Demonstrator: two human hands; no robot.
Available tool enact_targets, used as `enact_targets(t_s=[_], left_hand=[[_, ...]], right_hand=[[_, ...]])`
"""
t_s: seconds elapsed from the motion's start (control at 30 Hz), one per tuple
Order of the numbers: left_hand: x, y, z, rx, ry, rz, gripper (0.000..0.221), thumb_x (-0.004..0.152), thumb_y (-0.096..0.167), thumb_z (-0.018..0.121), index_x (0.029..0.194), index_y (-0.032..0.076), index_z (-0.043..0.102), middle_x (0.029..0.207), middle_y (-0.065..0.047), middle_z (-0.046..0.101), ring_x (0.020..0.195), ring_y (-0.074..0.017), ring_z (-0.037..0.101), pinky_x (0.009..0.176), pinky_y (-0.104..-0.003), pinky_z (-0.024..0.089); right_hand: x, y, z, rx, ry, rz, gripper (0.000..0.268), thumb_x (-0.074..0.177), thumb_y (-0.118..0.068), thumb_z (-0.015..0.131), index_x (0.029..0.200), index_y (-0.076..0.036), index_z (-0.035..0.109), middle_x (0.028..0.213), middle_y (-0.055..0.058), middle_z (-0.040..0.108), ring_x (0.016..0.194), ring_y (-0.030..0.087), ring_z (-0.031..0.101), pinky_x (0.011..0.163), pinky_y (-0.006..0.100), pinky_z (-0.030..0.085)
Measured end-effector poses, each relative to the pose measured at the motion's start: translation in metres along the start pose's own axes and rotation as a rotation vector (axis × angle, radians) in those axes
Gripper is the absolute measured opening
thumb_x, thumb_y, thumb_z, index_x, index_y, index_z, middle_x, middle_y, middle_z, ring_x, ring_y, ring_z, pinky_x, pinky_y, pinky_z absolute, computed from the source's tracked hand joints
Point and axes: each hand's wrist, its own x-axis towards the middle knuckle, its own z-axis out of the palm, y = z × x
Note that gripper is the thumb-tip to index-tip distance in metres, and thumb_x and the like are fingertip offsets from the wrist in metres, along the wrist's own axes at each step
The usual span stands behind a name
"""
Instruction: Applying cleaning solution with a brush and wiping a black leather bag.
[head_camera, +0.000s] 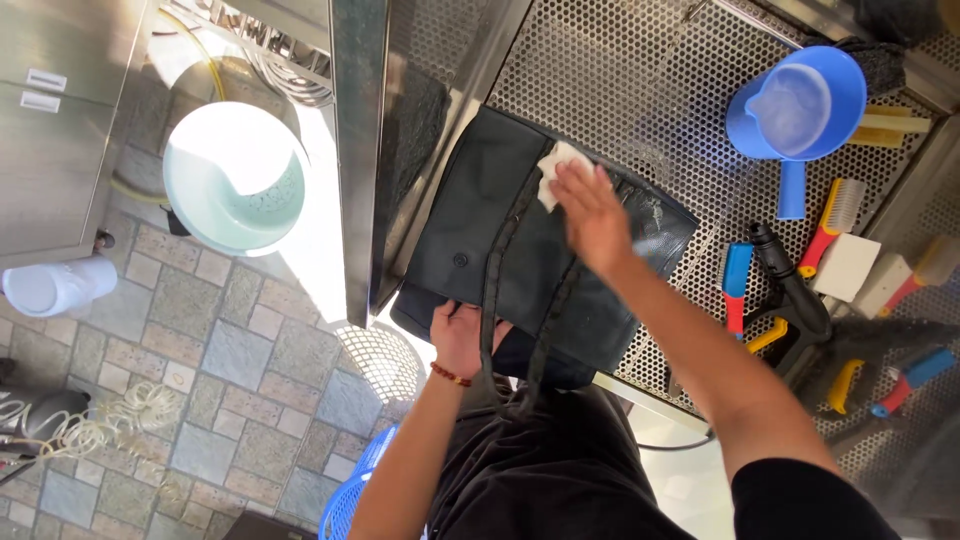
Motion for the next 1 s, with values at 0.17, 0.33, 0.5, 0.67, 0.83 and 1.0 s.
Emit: enact_targets(t_s=[0.17, 0.33, 0.5, 0.67, 0.83, 1.0], left_hand=[[0.049, -0.019, 0.001, -0.328, -0.066, 0.047, 0.059, 0.108, 0.046, 0.04, 0.143, 0.0, 0.053, 0.14, -0.013, 0.06, 0.13, -0.0268, 0.053, 0.112, -0.038, 0.039], [0.065, -0.027, 0.001, 0.055, -0.052, 0.123, 0.048, 0.109, 0.038, 0.044, 0.137, 0.0, 0.054, 0.131, -0.014, 0.061, 0.121, -0.0248, 0.056, 0.108, -0.036, 0.044], [0.076, -0.021, 0.005, 0.481, -0.035, 0.209, 0.038, 0.11, 0.03, 0.048, 0.13, -0.001, 0.056, 0.123, -0.014, 0.062, 0.113, -0.0228, 0.059, 0.104, -0.034, 0.049], [0.096, -0.018, 0.0, 0.901, -0.035, 0.267, 0.028, 0.111, 0.023, 0.052, 0.124, -0.001, 0.057, 0.114, -0.014, 0.063, 0.104, -0.0207, 0.062, 0.1, -0.033, 0.054], [0.123, -0.028, -0.036, 1.3, -0.014, 0.346, 0.018, 0.112, 0.015, 0.056, 0.118, -0.001, 0.059, 0.105, -0.014, 0.063, 0.096, -0.0186, 0.065, 0.096, -0.031, 0.059], [0.115, -0.039, -0.054, 1.093, 0.051, 0.273, 0.021, 0.111, 0.017, 0.054, 0.122, 0.0, 0.057, 0.11, -0.014, 0.063, 0.101, -0.0194, 0.064, 0.098, -0.032, 0.057]], right_hand=[[-0.036, -0.073, 0.013, 0.291, 0.093, 0.234, 0.041, 0.093, 0.006, 0.063, 0.133, -0.004, 0.066, 0.146, 0.016, 0.06, 0.143, 0.032, 0.052, 0.124, 0.049, 0.037], [-0.046, -0.103, -0.016, 0.598, -0.076, 0.108, 0.041, 0.091, -0.001, 0.07, 0.132, -0.002, 0.064, 0.143, 0.016, 0.059, 0.141, 0.032, 0.051, 0.119, 0.048, 0.038], [-0.009, -0.015, -0.01, 0.067, -0.099, 0.013, 0.044, 0.079, 0.004, 0.067, 0.12, -0.01, 0.069, 0.135, 0.011, 0.067, 0.134, 0.029, 0.058, 0.115, 0.057, 0.039], [-0.023, -0.026, 0.017, 0.132, 0.183, 0.167, 0.04, 0.089, 0.009, 0.063, 0.125, -0.007, 0.066, 0.136, 0.013, 0.067, 0.137, 0.032, 0.058, 0.121, 0.055, 0.04], [-0.04, -0.045, 0.003, 0.249, -0.072, -0.004, 0.035, 0.086, 0.001, 0.066, 0.12, -0.007, 0.069, 0.127, 0.013, 0.069, 0.127, 0.033, 0.062, 0.114, 0.055, 0.04], [0.018, 0.021, -0.005, 0.095, 0.162, 0.154, 0.027, 0.091, 0.005, 0.063, 0.116, -0.006, 0.067, 0.131, 0.013, 0.068, 0.129, 0.035, 0.063, 0.115, 0.054, 0.041]])
